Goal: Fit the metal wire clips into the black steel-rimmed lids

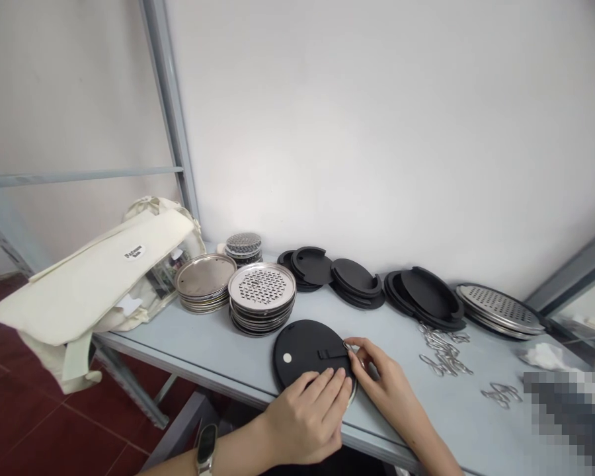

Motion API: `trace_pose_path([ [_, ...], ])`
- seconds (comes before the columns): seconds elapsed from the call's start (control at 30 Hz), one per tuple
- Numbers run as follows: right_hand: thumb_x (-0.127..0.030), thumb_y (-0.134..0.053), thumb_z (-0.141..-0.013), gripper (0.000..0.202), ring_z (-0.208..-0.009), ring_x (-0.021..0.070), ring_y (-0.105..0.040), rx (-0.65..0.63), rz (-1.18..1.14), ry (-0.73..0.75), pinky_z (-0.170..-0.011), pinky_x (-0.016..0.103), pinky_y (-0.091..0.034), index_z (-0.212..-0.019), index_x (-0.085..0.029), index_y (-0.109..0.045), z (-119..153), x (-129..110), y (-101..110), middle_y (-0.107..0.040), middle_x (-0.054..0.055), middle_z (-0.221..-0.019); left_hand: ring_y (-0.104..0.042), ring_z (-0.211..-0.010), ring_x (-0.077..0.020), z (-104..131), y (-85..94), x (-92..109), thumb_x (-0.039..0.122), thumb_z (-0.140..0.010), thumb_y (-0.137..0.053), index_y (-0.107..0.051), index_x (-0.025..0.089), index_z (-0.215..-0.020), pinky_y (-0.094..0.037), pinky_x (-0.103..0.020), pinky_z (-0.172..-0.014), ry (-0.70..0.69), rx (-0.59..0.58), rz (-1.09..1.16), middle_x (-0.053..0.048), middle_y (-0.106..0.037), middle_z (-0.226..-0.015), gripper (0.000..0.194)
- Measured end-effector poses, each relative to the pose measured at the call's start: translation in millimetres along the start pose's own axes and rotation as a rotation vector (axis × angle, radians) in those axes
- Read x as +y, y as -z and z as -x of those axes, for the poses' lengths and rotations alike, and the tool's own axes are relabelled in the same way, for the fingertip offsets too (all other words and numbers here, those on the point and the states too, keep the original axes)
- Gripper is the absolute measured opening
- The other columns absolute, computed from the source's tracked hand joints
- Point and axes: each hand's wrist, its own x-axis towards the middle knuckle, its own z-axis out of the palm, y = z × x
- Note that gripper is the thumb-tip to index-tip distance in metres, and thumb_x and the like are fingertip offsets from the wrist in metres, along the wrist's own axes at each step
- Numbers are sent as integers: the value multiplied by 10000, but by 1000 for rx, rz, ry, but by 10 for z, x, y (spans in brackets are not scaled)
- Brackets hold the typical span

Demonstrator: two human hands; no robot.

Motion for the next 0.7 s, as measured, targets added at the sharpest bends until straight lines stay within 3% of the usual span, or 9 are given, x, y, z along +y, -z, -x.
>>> trace_pose_path([
  [0.7,-342,-416,-903,238,-558,143,-498,1,-26,8,-565,239,-443,-1021,-181,-545,0,-2,7,-511,-25,-633,-485,-1211,-223,25,-15,2,273,-870,-419,-533,95,-1279,-427,-300,-929,-22,-20,-32,-95,-456,-1388,460],
])
